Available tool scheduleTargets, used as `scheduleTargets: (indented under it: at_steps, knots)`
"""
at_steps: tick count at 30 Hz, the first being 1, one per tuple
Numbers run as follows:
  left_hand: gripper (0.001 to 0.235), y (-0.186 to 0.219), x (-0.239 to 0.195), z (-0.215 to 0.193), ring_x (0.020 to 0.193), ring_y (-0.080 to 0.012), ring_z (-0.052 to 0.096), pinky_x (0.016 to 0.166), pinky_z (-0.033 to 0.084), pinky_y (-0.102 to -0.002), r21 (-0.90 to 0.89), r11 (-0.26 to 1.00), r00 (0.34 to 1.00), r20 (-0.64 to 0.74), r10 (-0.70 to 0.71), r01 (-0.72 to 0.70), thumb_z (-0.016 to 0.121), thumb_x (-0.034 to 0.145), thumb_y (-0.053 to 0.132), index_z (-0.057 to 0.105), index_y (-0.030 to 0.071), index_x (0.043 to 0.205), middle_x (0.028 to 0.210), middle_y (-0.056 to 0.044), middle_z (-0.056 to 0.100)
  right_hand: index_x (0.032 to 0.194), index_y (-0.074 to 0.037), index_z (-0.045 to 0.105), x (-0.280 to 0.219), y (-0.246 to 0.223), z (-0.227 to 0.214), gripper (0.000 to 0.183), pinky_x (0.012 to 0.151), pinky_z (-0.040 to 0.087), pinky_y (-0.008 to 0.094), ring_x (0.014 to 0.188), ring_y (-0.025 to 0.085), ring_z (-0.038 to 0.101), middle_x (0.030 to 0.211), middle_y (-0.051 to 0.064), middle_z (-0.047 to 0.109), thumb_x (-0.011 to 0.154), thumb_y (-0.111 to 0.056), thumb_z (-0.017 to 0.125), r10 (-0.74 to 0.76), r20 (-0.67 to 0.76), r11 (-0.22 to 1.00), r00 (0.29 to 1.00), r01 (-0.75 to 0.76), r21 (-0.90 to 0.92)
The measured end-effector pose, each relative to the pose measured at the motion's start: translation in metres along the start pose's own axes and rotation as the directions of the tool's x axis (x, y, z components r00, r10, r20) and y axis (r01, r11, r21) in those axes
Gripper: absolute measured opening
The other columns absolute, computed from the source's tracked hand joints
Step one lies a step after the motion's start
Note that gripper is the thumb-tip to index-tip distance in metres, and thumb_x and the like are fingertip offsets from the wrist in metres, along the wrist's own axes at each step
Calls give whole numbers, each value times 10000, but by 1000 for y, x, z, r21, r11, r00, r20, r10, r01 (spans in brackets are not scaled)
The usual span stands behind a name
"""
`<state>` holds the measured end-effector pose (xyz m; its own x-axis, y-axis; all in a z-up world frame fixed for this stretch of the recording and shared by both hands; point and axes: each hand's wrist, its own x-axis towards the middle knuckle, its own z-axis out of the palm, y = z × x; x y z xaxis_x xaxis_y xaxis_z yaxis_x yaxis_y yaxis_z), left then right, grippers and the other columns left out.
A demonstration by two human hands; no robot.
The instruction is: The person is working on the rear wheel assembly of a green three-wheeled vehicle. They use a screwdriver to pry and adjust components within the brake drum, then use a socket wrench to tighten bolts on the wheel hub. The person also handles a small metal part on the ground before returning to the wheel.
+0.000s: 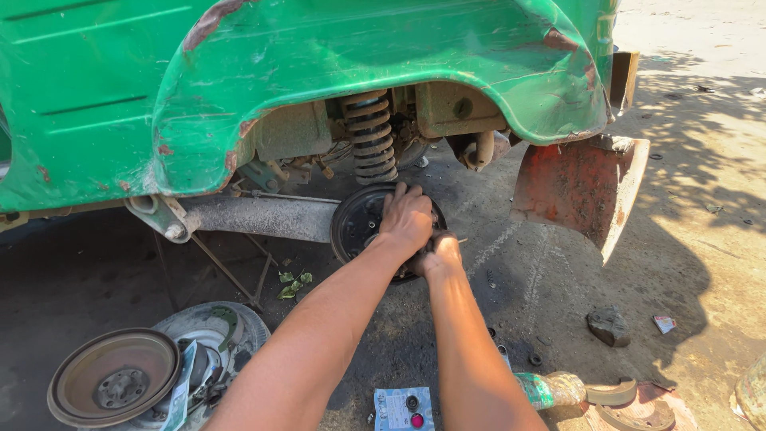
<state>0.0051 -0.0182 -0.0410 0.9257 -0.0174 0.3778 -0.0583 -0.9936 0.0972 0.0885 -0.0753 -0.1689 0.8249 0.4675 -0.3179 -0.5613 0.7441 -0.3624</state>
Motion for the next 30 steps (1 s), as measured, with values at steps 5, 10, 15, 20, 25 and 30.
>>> scheduleTargets:
  at_steps: [5, 10, 15, 20, 25, 30]
  knots:
    - [233, 7, -3, -4, 1335, -344, 392, 1070, 349, -464, -40, 994, 995, 23, -99, 100, 766, 839, 194, 776, 64, 1032, 1365, -59, 555, 1076, -104, 661, 9, -2, -4, 199, 583, 338, 346, 666, 147, 428, 860, 7, 584, 1011, -189, 492, 1, 11, 999, 1000, 0, -52]
    - [276, 18, -4, -21, 1367, -329, 364, 1113, 327, -465, -16, 990, 978, 156, -138, 143, 773, 853, 227, 762, 60, 1073, 1395, -64, 527, 1027, -105, 679, 36, 1, -20, 152, 484, 299, 300, 550, 114, 376, 764, -18, 563, 997, -148, 536, -35, 23, 995, 999, 37, -97]
    - [238, 1, 9, -38, 1383, -308, 402, 1169, 311, -438, -66, 984, 933, 334, -134, 165, 785, 843, 241, 785, 121, 1049, 1385, -40, 563, 978, -106, 698, 10, -10, -28, 116, 386, 260, 255, 433, 81, 325, 668, -43, 542, 982, -108, 581, -78, 68, 981, 995, 88, -171]
    - [248, -35, 24, -31, 1236, -303, 631, 1063, 493, -375, -192, 980, 956, 277, 101, -48, 642, 917, 141, 777, 150, 1124, 1267, -123, 702, 942, -100, 723, -80, -23, 24, 168, 396, 291, 267, 447, 112, 419, 681, 12, 618, 902, -121, 561, -201, -56, 900, 978, 162, -404]
    - [364, -34, 20, -43, 1279, -291, 550, 1097, 435, -370, -45, 964, 912, 317, 261, -260, 720, 811, 107, 743, 146, 1173, 1270, -103, 657, 902, 33, 748, -119, -9, 45, 179, 456, 339, 336, 560, 166, 518, 709, 62, 646, 820, -126, 758, -490, 7, 641, 872, 366, -675]
    - [557, -24, 17, -58, 1279, -285, 498, 1111, 400, -369, 3, 927, 841, 421, 339, -375, 733, 740, 73, 701, 217, 1277, 1250, -65, 611, 953, 18, 799, -127, -1, 46, 286, 614, 517, 300, 662, 136, 667, 735, 81, 746, 756, -190, 793, -691, 151, 323, 707, 488, -811]
